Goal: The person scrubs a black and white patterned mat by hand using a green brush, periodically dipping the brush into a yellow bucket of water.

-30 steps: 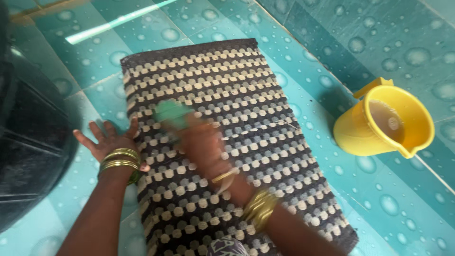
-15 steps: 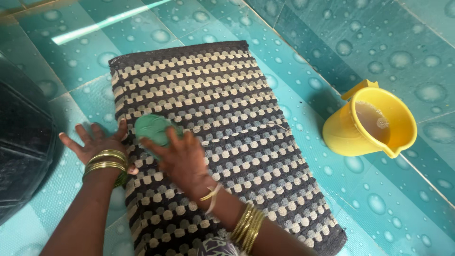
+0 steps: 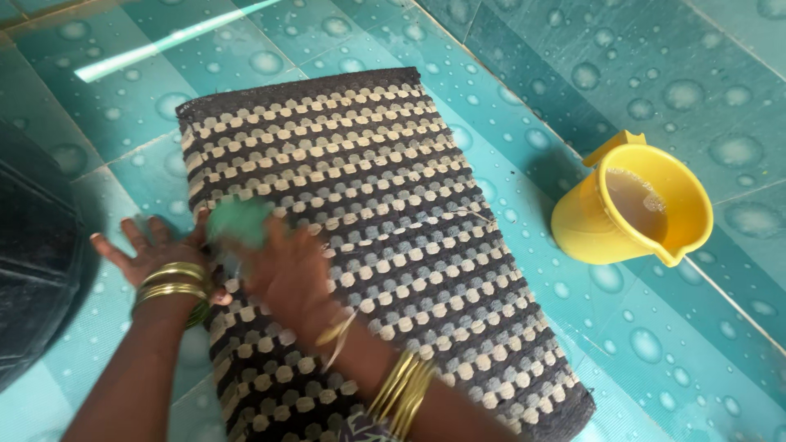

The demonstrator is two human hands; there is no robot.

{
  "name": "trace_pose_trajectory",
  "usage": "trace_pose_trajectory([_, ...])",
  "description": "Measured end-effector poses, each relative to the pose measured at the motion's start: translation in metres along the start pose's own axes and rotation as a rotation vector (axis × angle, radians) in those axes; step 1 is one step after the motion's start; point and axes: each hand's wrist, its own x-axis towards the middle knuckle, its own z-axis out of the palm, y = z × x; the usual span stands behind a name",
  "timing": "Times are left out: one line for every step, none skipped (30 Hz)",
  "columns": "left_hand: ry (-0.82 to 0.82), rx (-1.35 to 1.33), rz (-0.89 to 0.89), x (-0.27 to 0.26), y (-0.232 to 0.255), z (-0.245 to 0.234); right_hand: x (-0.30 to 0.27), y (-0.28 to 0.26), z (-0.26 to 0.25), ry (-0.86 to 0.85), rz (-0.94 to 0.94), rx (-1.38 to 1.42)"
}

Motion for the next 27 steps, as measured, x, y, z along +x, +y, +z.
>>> trace_pose_trajectory([0.019, -0.014, -0.001, -0.001, 0.002, 0.002, -0.007, -0.002, -0.002, 0.010, -0.001, 0.061])
trace_pose_trajectory([0.037, -0.028, -0.003, -0.003, 0.005, 0.004, -0.008, 0.013, -0.001, -0.091, 0.043, 0.118])
trace_pose_trajectory([0.055, -0.029, -0.008, -0.004, -0.001, 0.005, -0.009, 0.032, 0.000, -0.227, 0.126, 0.184])
trace_pose_trajectory([0.037, -0.013, -0.010, -0.003, -0.009, 0.003, -0.013, 0.058, 0.002, -0.296, 0.210, 0.210])
trace_pose_trajectory([0.019, -0.015, -0.007, -0.002, -0.005, 0.001, -0.021, 0.092, 0.003, -0.282, 0.275, 0.179])
trace_pose_trajectory([0.000, -0.017, -0.004, -0.003, -0.002, -0.002, -0.026, 0.123, 0.003, -0.223, 0.332, 0.136])
trace_pose_trajectory([0.011, -0.033, -0.008, -0.003, 0.002, -0.003, -0.028, 0.148, 0.003, -0.159, 0.384, 0.100])
trace_pose_trajectory([0.022, -0.049, -0.012, -0.004, 0.005, -0.004, -0.022, 0.164, 0.004, -0.102, 0.434, 0.083])
trace_pose_trajectory([0.024, -0.052, -0.021, -0.007, 0.002, -0.002, -0.014, 0.167, 0.007, -0.100, 0.382, -0.022])
trace_pose_trajectory([0.027, -0.028, -0.022, -0.008, 0.003, -0.002, 0.000, 0.166, 0.007, -0.099, 0.329, -0.127])
trace_pose_trajectory([0.028, -0.004, -0.026, -0.006, 0.004, -0.003, 0.009, 0.156, 0.008, -0.098, 0.271, -0.229])
trace_pose_trajectory([0.030, 0.021, -0.030, -0.005, 0.004, -0.002, 0.017, 0.130, 0.010, -0.160, 0.516, 0.246])
trace_pose_trajectory([0.026, 0.033, -0.032, -0.003, 0.004, -0.002, 0.029, 0.096, 0.009, -0.211, 0.740, 0.725])
trace_pose_trajectory([0.023, 0.046, -0.033, -0.002, 0.003, 0.000, 0.027, 0.057, 0.007, -0.284, 0.195, -0.071])
trace_pose_trajectory([0.016, 0.059, -0.032, -0.001, 0.005, 0.001, 0.018, 0.021, 0.001, -0.139, 0.131, 0.009])
trace_pose_trajectory([0.011, 0.034, -0.038, 0.001, 0.006, 0.001, 0.008, -0.010, -0.007, 0.007, 0.066, 0.088])
trace_pose_trajectory([0.004, 0.013, -0.048, 0.001, 0.004, 0.002, 0.004, -0.027, -0.013, 0.152, -0.001, 0.175])
trace_pose_trajectory([-0.003, -0.008, -0.057, 0.001, 0.001, 0.004, 0.003, -0.016, -0.014, 0.043, 0.043, 0.217])
trace_pose_trajectory([-0.006, -0.005, -0.059, 0.001, -0.002, 0.004, 0.002, 0.006, -0.012, -0.066, 0.090, 0.266])
trace_pose_trajectory([-0.008, -0.002, -0.061, 0.001, 0.000, 0.003, 0.002, 0.031, -0.011, -0.176, 0.136, 0.315])
trace_pose_trajectory([-0.007, -0.017, -0.057, 0.002, 0.006, 0.002, 0.006, 0.064, -0.009, -0.290, 0.362, 0.359])
trace_pose_trajectory([0.001, -0.008, -0.061, 0.001, 0.005, 0.001, -0.006, 0.092, -0.009, -0.280, 0.326, 0.234])
trace_pose_trajectory([0.009, 0.001, -0.059, 0.000, 0.004, 0.001, -0.008, 0.118, -0.010, -0.262, 0.376, 0.154])
trace_pose_trajectory([0.018, 0.010, -0.057, -0.001, 0.005, 0.000, -0.009, 0.145, -0.013, -0.227, 0.422, 0.091])
trace_pose_trajectory([0.028, 0.031, -0.049, -0.001, 0.005, -0.001, -0.008, 0.158, -0.016, -0.198, 0.471, 0.039])
trace_pose_trajectory([0.038, 0.052, -0.041, -0.001, 0.007, -0.003, -0.001, 0.159, -0.018, -0.202, 0.482, 0.037])
trace_pose_trajectory([0.046, 0.069, -0.037, -0.002, 0.008, -0.003, 0.008, 0.156, -0.021, -0.205, 0.487, 0.034])
